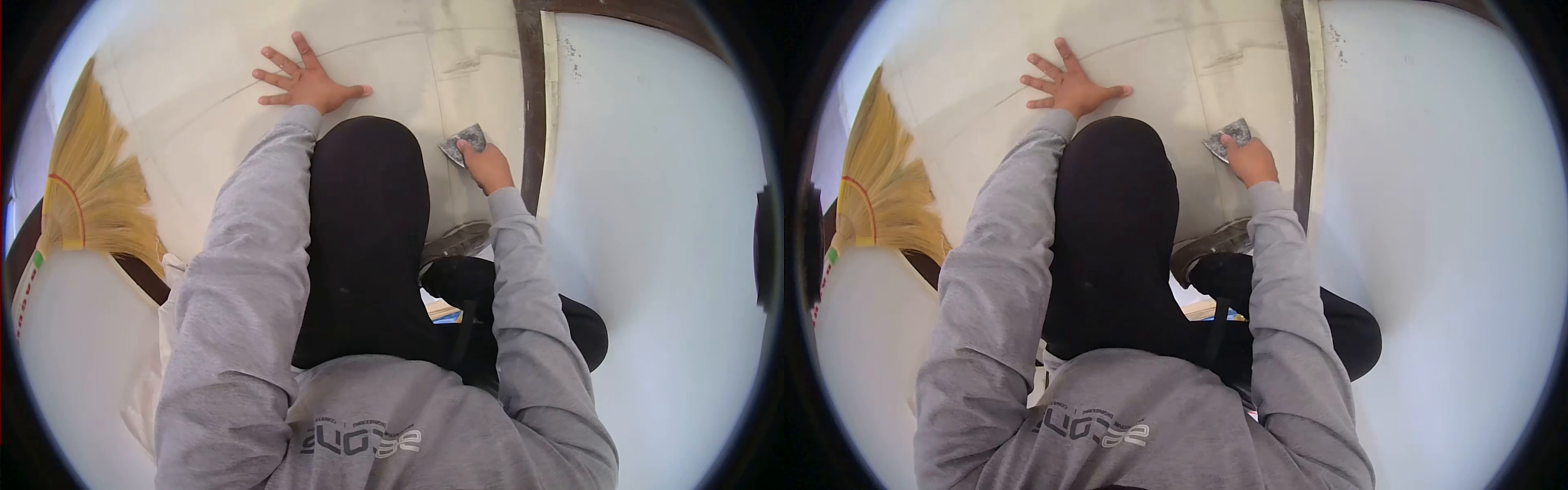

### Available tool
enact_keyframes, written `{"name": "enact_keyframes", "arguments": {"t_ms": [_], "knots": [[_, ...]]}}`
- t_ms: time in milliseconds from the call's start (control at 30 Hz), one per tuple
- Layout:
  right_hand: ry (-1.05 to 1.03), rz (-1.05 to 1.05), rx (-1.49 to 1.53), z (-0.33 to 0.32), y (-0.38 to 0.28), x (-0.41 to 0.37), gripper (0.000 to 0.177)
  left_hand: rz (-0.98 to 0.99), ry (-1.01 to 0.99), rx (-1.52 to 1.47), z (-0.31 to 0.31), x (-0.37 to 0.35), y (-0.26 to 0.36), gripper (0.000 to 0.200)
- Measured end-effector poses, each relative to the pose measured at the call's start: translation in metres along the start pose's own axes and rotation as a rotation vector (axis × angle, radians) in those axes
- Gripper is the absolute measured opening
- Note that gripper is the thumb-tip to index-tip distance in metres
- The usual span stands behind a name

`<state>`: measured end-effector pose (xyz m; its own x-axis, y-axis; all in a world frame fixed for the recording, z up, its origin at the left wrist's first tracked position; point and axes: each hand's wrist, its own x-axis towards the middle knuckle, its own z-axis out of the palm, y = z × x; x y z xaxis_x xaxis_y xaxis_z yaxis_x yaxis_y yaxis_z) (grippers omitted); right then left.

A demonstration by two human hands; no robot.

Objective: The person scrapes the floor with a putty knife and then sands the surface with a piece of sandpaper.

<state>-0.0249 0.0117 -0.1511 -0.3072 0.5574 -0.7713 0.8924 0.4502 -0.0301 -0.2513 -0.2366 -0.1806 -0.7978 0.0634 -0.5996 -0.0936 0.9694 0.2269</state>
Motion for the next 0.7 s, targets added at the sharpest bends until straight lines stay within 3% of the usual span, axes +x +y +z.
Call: {"name": "enact_keyframes", "arguments": {"t_ms": [267, 567, 700], "knots": [[-0.006, 0.038, 0.039, -0.003, 0.004, 0.011, 0.080, -0.003, 0.010, -0.001, 0.000, 0.002, 0.005, 0.164], [0.158, -0.223, -0.111, -0.020, 0.051, 0.030, 0.078, -0.008, -0.003, -0.002, 0.004, 0.005, 0.000, 0.165], [0.037, -0.189, -0.095, -0.048, -0.007, 0.029, 0.081, 0.005, 0.017, 0.007, 0.003, 0.001, 0.001, 0.164]]}}
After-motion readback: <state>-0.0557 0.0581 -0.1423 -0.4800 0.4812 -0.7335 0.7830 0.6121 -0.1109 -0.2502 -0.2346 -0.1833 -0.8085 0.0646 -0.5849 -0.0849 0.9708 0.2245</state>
